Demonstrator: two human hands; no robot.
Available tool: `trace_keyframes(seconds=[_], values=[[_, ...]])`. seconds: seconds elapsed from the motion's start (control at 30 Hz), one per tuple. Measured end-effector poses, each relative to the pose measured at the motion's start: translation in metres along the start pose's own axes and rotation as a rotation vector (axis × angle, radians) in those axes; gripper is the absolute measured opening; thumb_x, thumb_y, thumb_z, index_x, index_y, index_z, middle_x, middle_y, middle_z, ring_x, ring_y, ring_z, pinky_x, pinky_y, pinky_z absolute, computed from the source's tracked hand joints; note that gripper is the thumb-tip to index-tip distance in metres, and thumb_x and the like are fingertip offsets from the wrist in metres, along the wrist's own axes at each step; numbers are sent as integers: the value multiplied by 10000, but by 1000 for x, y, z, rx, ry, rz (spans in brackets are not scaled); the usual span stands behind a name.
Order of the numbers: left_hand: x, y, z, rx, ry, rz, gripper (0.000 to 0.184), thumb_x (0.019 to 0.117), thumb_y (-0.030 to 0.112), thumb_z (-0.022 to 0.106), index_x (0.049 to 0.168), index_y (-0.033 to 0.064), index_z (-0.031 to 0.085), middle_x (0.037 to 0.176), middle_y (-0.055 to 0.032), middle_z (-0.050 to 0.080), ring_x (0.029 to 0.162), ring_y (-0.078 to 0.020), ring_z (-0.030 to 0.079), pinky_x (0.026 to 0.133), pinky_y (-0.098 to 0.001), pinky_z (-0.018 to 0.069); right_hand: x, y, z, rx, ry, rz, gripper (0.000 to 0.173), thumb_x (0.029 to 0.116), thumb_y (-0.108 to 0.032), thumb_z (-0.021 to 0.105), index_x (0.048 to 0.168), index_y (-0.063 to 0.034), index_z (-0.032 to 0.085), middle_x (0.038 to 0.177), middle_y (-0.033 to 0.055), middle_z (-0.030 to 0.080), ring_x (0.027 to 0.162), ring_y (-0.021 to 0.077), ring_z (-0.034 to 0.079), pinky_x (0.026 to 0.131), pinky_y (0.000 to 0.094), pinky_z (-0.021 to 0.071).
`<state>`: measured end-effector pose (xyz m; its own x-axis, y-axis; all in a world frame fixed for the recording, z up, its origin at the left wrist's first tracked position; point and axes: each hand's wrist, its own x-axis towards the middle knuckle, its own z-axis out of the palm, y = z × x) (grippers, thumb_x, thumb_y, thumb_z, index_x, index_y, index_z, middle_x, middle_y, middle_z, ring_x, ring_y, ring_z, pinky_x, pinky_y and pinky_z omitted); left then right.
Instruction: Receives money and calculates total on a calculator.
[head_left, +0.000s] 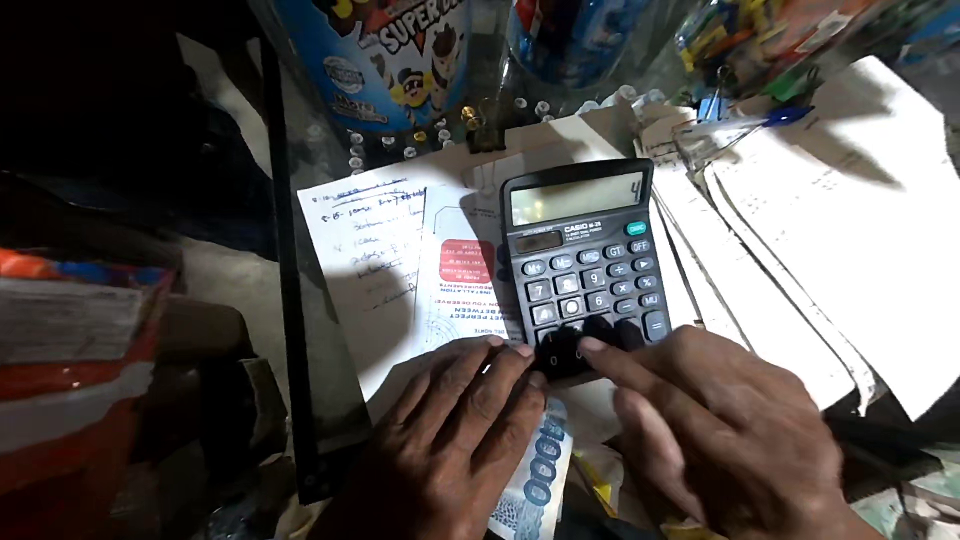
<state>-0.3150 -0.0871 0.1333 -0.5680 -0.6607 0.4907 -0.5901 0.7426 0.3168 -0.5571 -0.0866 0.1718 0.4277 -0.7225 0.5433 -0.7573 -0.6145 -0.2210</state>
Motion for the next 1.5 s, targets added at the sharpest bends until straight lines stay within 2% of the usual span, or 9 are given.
trace_keyframes(seconds=[0.13,0.27,0.6,0.83,0.97,1.03,1.13,1.23,1.5], values=[[-1,0,0,1,-19,-6,321,1038,135,481,1315,114,641,1333,-142,663,1253,-282,607,1031,-388,483,-31,14,-20,17,54,50,365,1070,-251,437,1123,-54,739,736,96,638,676,195,585,611,312,467],[-1,0,-1,35,-62,-9,347,1036,144,450,1335,133,627,1343,-136,653,1267,-276,590,1036,-380,468,-51,18,-20,18,34,70,359,1069,-256,438,1131,-65,735,750,95,643,697,200,596,628,313,475],[-1,-2,0,37,-49,-12,320,1031,162,502,1320,152,640,1354,-114,642,1286,-243,576,1051,-344,467,-31,20,-7,-129,55,42,328,1057,-214,483,1118,-41,755,732,107,652,652,224,587,574,333,446],[1,-1,-3,50,-56,0,321,1026,160,503,1308,145,656,1349,-113,644,1290,-244,573,1055,-342,467,-30,24,0,-139,26,49,354,1057,-229,463,1103,-39,757,768,118,673,687,249,618,587,352,472],[1,-3,-1,62,-43,3,309,1029,168,502,1301,139,648,1330,-103,651,1285,-226,572,1063,-323,456,-30,29,-8,-123,76,94,375,1080,-292,457,1180,-52,727,795,127,671,712,235,633,606,341,492],[1,-3,0,73,-29,4,289,1031,166,509,1279,133,653,1281,-85,678,1284,-215,581,1077,-319,459,-31,32,-12,-164,82,152,387,1074,-320,482,1172,-40,730,788,137,674,691,235,631,586,341,488],[2,-3,0,75,-18,9,273,1033,144,501,1247,119,668,1262,-71,690,1291,-211,578,1087,-316,453,-35,34,-16,-210,3,247,444,1044,-407,544,1158,-26,741,816,150,683,674,251,633,547,353,487],[1,-4,1,62,-12,1,266,1032,149,512,1246,121,669,1281,-71,682,1301,-198,572,1097,-307,450,-40,37,-14,-217,-54,280,530,1029,-504,535,1158,-33,740,824,152,671,693,284,630,546,385,474],[-2,-6,0,67,0,21,279,1049,159,508,1301,135,626,1333,-78,650,1298,-201,569,1076,-309,461,-44,43,-8,-150,-24,249,508,1046,-481,532,1140,-29,744,820,147,667,705,278,633,565,379,486]])
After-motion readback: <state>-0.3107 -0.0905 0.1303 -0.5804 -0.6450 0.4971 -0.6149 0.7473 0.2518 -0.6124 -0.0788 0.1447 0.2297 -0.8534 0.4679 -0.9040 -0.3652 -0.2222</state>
